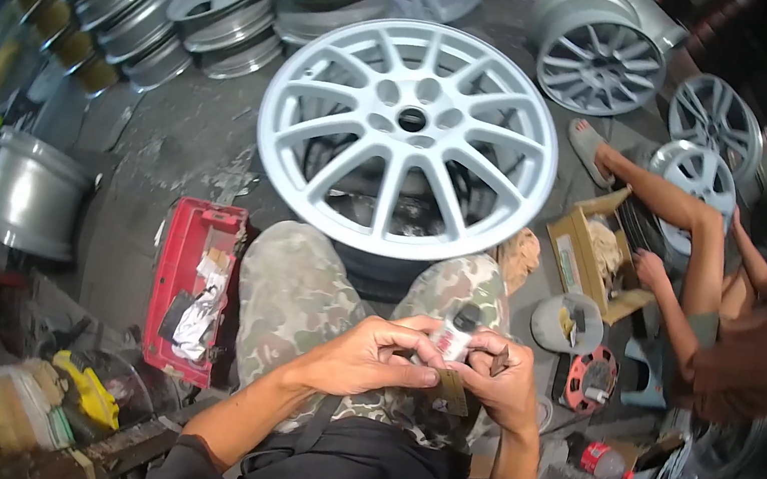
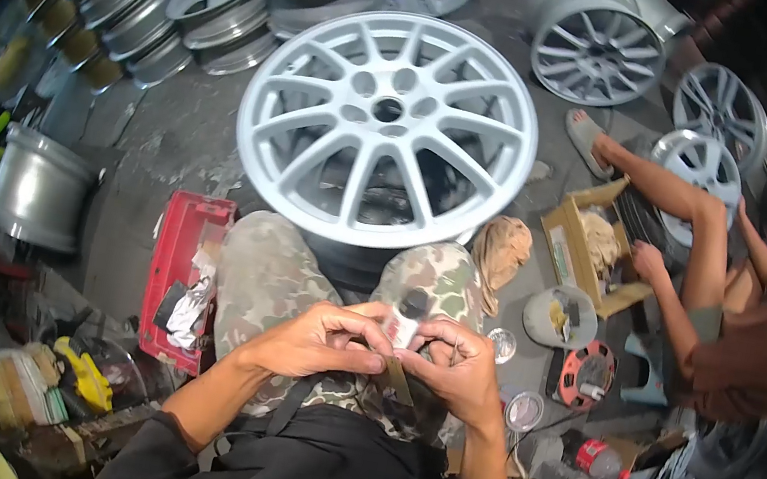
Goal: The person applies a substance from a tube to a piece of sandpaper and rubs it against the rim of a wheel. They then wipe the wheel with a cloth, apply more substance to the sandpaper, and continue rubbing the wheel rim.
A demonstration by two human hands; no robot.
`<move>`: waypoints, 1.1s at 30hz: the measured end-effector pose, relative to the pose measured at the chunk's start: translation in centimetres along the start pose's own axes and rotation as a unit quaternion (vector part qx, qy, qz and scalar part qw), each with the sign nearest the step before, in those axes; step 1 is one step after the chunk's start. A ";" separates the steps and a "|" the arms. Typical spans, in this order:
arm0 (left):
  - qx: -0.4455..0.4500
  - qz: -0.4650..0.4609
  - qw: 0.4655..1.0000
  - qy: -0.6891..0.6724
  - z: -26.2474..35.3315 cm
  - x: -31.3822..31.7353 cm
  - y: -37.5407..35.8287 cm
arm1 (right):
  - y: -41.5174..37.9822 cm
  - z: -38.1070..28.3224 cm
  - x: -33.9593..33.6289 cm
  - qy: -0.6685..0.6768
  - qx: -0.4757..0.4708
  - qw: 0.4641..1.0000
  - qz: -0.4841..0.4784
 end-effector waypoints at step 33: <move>-0.050 0.033 0.881 0.470 2.4 -1.5 -6.3 | 3.9 -4.1 6.4 -0.294 0.007 0.940 -0.174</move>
Point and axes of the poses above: each hand's wrist, its own y-axis towards the middle knuckle, its own x-axis out of the palm, z = x × y, the point moved 8 cm from there along y, towards the middle knuckle, and after that the axes turned 7 degrees about -z, right-handed, at the moved point
